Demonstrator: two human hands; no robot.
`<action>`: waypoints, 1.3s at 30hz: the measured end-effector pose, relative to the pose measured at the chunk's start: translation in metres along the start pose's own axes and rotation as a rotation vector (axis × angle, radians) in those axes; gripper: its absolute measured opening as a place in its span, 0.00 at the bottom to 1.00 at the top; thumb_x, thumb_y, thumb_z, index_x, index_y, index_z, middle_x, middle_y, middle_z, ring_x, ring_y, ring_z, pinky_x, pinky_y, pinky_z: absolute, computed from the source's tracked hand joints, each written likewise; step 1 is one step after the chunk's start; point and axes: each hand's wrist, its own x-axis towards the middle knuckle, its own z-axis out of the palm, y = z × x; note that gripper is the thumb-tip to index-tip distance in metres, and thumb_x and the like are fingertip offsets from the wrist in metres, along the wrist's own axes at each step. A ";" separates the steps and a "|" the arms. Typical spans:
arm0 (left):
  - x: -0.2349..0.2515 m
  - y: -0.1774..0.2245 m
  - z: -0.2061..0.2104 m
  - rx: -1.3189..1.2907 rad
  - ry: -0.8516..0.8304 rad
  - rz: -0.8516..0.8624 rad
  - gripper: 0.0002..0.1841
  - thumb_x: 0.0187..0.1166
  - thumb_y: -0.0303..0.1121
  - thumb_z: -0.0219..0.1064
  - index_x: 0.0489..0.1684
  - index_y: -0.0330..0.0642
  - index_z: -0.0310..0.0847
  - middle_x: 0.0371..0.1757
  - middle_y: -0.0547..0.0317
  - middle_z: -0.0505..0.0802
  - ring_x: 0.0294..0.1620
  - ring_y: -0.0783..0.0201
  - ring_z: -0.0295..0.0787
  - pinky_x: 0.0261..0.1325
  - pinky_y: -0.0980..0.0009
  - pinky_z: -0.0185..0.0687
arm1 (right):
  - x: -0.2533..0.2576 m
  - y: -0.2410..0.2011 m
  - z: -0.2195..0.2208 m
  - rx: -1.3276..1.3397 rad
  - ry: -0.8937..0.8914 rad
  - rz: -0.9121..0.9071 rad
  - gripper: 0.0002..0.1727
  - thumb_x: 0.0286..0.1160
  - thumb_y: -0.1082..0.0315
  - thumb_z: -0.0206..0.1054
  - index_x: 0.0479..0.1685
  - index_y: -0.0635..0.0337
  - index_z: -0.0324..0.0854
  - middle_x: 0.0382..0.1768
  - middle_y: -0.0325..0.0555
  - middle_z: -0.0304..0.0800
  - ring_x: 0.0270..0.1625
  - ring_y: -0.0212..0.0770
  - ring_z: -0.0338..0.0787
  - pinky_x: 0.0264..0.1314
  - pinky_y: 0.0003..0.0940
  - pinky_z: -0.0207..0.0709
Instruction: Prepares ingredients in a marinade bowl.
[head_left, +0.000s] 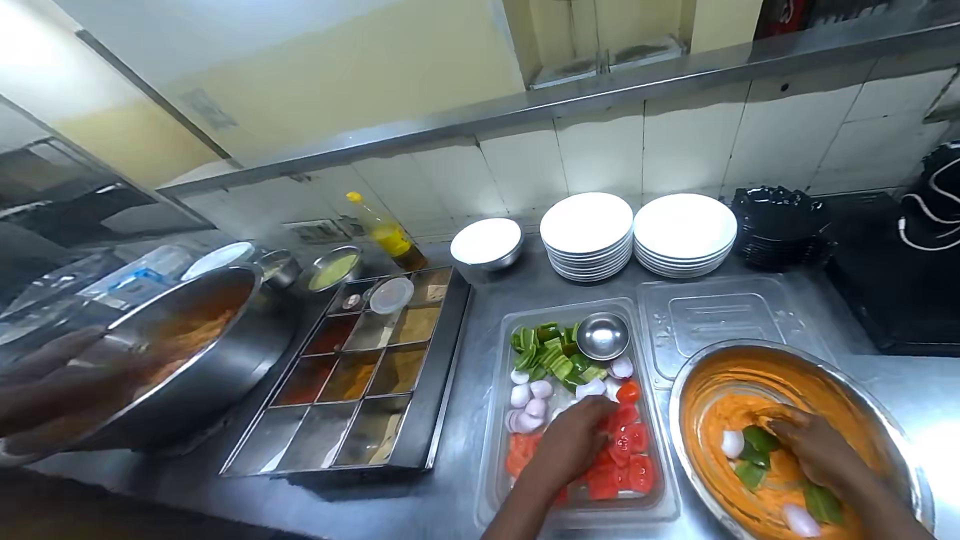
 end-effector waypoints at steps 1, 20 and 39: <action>0.006 0.006 0.000 0.087 -0.070 -0.032 0.26 0.84 0.30 0.63 0.83 0.47 0.73 0.85 0.50 0.75 0.81 0.48 0.75 0.81 0.49 0.71 | 0.000 0.000 0.000 -0.002 0.002 -0.002 0.14 0.83 0.75 0.64 0.63 0.69 0.82 0.58 0.60 0.87 0.57 0.46 0.86 0.62 0.46 0.78; -0.001 -0.001 -0.003 -0.414 0.122 -0.182 0.18 0.87 0.29 0.51 0.71 0.30 0.70 0.45 0.46 0.91 0.40 0.57 0.92 0.49 0.58 0.89 | -0.003 -0.004 -0.002 -0.023 -0.005 -0.006 0.15 0.82 0.74 0.64 0.63 0.68 0.83 0.60 0.61 0.87 0.61 0.49 0.86 0.66 0.51 0.77; 0.023 0.034 0.020 0.103 -0.154 -0.019 0.22 0.85 0.36 0.64 0.76 0.42 0.79 0.68 0.40 0.87 0.70 0.43 0.84 0.74 0.44 0.75 | -0.001 -0.001 -0.005 -0.032 -0.020 -0.007 0.14 0.82 0.73 0.65 0.62 0.66 0.85 0.59 0.59 0.88 0.60 0.48 0.87 0.65 0.49 0.78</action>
